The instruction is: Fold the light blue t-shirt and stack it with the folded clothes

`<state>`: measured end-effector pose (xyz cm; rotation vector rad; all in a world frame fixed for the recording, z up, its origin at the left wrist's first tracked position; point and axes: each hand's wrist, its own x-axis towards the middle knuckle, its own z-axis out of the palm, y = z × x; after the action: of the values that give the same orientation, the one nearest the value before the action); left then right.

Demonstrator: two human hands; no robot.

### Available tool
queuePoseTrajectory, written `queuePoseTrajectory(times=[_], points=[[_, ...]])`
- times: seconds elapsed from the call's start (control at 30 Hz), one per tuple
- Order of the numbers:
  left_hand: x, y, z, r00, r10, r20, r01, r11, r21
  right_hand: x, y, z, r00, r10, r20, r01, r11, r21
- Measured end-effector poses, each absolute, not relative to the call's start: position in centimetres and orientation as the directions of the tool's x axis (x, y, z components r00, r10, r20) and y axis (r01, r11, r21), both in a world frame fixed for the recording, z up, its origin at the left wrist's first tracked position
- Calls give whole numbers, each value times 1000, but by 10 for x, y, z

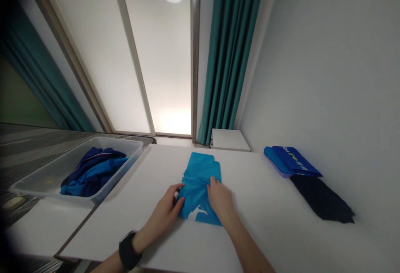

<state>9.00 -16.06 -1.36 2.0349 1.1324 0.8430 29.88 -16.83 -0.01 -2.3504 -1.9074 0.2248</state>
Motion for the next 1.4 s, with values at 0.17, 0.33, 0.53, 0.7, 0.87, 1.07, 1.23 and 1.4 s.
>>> queuePoseTrajectory(times=[0.17,0.33,0.53,0.7,0.87,1.07,1.23,1.4], points=[[94,-159,-19,435,873,221,466,-428,774,302,-178,-3,248,968,40,935,-229,-270],[94,-160,-20,430,876,219,473,-425,771,309,-184,-8,213,977,31,926,-192,-325],[95,-157,-17,387,906,175,505,-366,782,301,-159,5,235,972,10,950,-227,-213],[100,-152,-20,391,902,185,568,-395,722,293,-146,1,206,978,31,963,-197,-182],[101,-154,-20,390,891,230,558,-428,711,294,-152,-10,235,967,96,963,-218,-158],[98,-156,-17,345,913,219,621,-397,676,294,-150,-13,239,962,129,968,-225,-112],[94,-155,-17,377,902,211,651,-420,632,294,-149,-15,212,969,129,976,-203,-81],[90,-156,-18,437,871,223,691,-484,536,294,-152,-11,202,967,158,979,-194,-65]])
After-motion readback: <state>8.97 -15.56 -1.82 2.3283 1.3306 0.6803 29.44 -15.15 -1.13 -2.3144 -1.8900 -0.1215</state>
